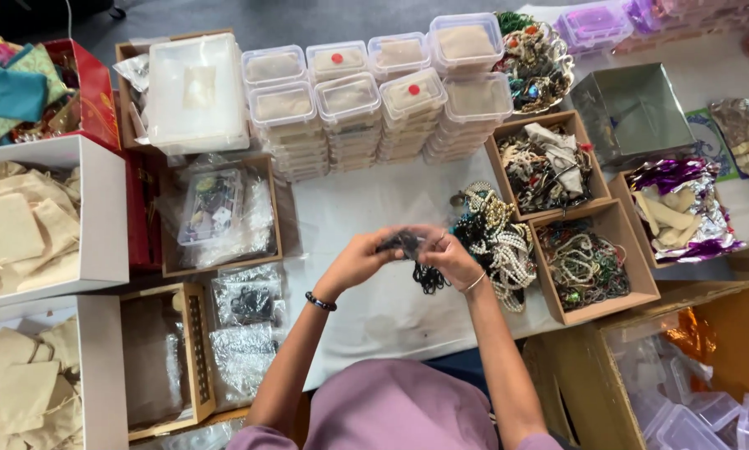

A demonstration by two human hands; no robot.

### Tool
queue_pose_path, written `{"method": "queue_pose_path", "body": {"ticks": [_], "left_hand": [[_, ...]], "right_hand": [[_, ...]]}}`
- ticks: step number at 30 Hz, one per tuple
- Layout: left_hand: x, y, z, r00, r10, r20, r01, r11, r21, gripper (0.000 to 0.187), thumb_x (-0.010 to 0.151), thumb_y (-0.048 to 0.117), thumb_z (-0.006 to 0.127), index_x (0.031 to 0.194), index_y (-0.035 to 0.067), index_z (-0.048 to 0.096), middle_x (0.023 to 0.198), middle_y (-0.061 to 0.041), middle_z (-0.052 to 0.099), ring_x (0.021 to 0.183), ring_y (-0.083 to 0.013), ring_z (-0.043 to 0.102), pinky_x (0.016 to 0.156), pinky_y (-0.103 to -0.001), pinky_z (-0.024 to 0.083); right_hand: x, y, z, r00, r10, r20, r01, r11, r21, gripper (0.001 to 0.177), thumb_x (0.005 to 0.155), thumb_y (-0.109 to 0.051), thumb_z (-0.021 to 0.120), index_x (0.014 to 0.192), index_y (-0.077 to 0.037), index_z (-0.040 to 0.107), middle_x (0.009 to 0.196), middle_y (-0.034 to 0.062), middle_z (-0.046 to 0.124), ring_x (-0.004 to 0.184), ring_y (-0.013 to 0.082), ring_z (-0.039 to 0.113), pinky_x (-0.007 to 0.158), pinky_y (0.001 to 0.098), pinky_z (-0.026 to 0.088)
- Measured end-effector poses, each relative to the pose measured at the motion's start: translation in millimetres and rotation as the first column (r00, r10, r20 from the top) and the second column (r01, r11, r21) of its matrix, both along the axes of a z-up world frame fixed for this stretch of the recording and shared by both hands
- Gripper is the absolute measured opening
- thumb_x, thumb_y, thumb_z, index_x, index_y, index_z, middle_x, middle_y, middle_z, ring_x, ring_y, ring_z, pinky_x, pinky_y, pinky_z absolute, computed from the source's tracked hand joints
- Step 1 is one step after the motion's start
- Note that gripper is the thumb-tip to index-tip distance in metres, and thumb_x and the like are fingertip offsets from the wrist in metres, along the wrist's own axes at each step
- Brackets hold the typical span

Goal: The person sorts through a pile of necklaces and bracelets on a table, then places selected items into small clear plastic bags. They seal the bags and set them aside, repeating the process with different jewelry pieces.

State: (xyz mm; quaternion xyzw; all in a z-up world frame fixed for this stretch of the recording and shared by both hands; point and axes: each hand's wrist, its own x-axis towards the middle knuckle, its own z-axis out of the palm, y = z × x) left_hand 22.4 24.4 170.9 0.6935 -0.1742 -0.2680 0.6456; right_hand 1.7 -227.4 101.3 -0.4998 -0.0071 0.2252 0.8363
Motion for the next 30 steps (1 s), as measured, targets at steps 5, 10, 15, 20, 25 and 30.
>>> {"method": "queue_pose_path", "body": {"ticks": [5, 10, 15, 20, 25, 30], "left_hand": [[8, 16, -4, 0.982, -0.065, -0.178, 0.034, 0.984, -0.175, 0.044, 0.097, 0.02, 0.068, 0.139, 0.008, 0.062, 0.117, 0.002, 0.072, 0.106, -0.0078, 0.066, 0.095, -0.028, 0.056], [32, 30, -78, 0.88, 0.132, -0.456, -0.213, 0.968, -0.131, 0.039, 0.104, 0.035, 0.058, 0.132, 0.011, 0.068, 0.106, 0.004, 0.071, 0.098, -0.0092, 0.064, 0.088, -0.029, 0.055], [33, 40, -102, 0.96, 0.238, 0.149, -0.227, 0.97, -0.085, 0.027, 0.101, 0.022, 0.064, 0.122, 0.013, 0.077, 0.118, 0.002, 0.073, 0.117, -0.0188, 0.062, 0.1, -0.03, 0.051], [-8, 53, -169, 0.639, -0.041, 0.768, -0.363, 0.864, 0.348, 0.013, 0.083, 0.02, 0.075, 0.091, 0.021, 0.084, 0.12, 0.005, 0.072, 0.129, -0.0336, 0.058, 0.107, -0.042, 0.049], [-42, 58, -178, 0.71, -0.12, 0.694, -0.378, 0.767, 0.518, 0.022, 0.08, 0.012, 0.071, 0.1, 0.017, 0.079, 0.126, 0.003, 0.07, 0.127, -0.0255, 0.054, 0.102, -0.042, 0.044], [-29, 71, -187, 0.616, -0.267, 0.741, -0.333, 0.764, 0.552, 0.023, 0.087, 0.014, 0.067, 0.107, 0.016, 0.077, 0.125, 0.003, 0.069, 0.13, -0.0227, 0.055, 0.108, -0.04, 0.044]], "right_hand": [[4, 11, 12, 0.999, 0.052, -0.017, -0.054, 0.989, -0.138, 0.064, 0.079, -0.013, 0.088, 0.136, -0.002, 0.061, 0.113, 0.0026, 0.072, 0.097, 0.0101, 0.067, 0.083, 0.0261, 0.057], [33, 4, -33, 0.986, 0.026, -0.163, -0.083, 0.931, -0.354, 0.037, 0.092, -0.028, 0.078, 0.12, -0.004, 0.075, 0.095, 0.0042, 0.072, 0.085, 0.0149, 0.065, 0.075, 0.0293, 0.056], [52, 12, -68, 0.995, 0.034, 0.09, 0.02, 0.847, -0.531, 0.025, 0.096, -0.026, 0.075, 0.112, -0.007, 0.081, 0.112, 0.0066, 0.075, 0.109, 0.0207, 0.061, 0.096, 0.0345, 0.049], [23, 17, -104, 0.872, 0.255, 0.418, 0.178, 0.63, -0.756, 0.021, 0.088, -0.019, 0.075, 0.106, -0.014, 0.083, 0.138, 0.0036, 0.068, 0.143, 0.0283, 0.045, 0.116, 0.0408, 0.037], [-10, 21, -107, 0.574, 0.588, 0.57, 0.516, 0.281, -0.809, 0.02, 0.091, -0.018, 0.07, 0.107, -0.022, 0.082, 0.142, -0.0027, 0.063, 0.136, 0.0285, 0.052, 0.11, 0.045, 0.044], [-21, 18, -105, 0.458, 0.667, 0.588, 0.621, 0.233, -0.748, 0.018, 0.091, -0.022, 0.069, 0.104, -0.023, 0.081, 0.134, -0.0087, 0.069, 0.129, 0.0206, 0.058, 0.102, 0.0416, 0.046]]}}
